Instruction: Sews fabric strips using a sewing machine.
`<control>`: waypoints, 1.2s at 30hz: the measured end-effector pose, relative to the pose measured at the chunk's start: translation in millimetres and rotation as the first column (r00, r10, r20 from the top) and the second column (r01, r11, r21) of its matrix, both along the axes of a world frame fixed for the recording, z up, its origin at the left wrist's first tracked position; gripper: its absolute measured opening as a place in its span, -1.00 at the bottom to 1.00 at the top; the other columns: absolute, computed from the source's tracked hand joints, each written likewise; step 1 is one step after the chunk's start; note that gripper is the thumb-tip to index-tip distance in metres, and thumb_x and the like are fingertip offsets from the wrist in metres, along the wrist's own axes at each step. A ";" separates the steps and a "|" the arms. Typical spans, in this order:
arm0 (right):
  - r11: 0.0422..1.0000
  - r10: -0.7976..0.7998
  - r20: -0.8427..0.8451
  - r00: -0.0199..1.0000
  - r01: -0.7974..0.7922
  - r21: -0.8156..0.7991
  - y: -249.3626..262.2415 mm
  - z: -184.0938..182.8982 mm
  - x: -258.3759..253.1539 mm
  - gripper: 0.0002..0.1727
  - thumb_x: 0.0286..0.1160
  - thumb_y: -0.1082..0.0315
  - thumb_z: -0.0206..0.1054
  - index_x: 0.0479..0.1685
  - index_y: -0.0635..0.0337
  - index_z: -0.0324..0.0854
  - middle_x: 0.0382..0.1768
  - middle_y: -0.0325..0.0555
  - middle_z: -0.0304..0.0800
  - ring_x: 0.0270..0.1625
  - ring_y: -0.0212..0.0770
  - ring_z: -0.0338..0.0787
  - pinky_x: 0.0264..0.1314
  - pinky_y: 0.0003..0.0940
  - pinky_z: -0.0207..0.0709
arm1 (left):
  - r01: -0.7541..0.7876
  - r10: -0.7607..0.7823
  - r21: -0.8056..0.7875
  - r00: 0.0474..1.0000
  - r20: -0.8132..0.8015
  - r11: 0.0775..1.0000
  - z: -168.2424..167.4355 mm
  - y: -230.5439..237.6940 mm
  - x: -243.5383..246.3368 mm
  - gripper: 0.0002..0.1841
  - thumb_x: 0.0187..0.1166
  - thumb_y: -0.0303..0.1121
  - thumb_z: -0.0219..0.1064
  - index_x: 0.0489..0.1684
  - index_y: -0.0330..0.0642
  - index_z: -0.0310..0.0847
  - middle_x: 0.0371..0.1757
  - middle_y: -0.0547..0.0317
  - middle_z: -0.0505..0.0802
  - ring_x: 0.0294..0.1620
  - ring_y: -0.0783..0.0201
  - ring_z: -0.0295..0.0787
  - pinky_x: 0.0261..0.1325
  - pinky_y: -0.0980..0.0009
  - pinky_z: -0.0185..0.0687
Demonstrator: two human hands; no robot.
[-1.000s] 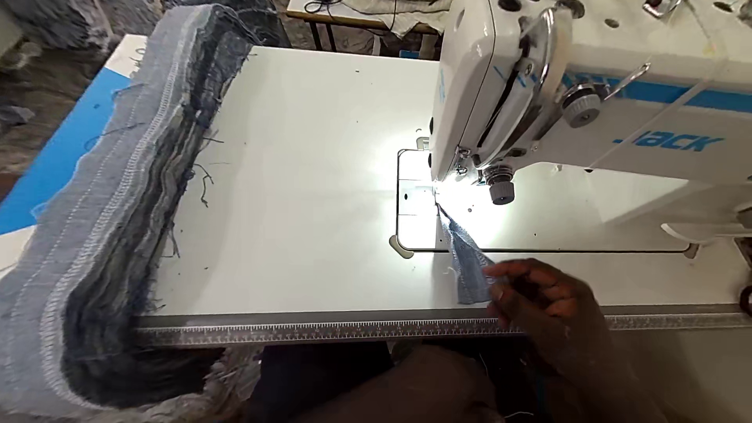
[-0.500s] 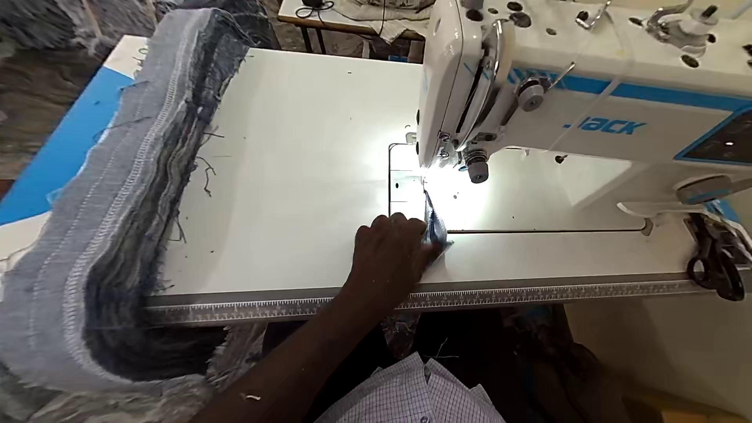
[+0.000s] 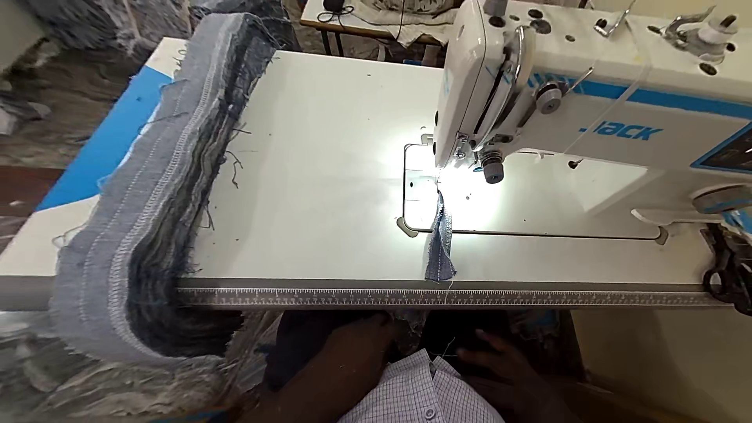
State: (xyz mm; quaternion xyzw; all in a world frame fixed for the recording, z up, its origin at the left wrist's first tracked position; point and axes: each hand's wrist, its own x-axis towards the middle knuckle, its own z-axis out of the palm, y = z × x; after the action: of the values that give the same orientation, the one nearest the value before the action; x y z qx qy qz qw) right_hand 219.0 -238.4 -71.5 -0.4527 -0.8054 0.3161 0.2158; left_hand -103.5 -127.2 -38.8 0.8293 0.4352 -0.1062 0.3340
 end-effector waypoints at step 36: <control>0.873 -0.105 -0.627 0.772 0.374 0.313 188.4 69.1 -42.9 -0.85 0.45 0.59 0.46 -0.06 0.32 0.80 -0.08 -0.06 0.88 -0.04 -0.22 0.91 0.02 -0.32 0.88 | -0.412 -0.111 0.330 0.473 0.874 0.849 47.1 115.8 55.7 -0.84 0.65 -0.47 0.32 0.00 -0.23 0.82 0.04 0.19 0.88 0.17 0.31 0.82 0.26 0.36 0.80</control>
State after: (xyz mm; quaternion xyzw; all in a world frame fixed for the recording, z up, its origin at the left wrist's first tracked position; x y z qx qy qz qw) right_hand 176.0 -50.0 -2.4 -0.3752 -0.6796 0.2288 0.5873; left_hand -47.7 -11.4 8.3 0.7785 0.2912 0.4754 0.2882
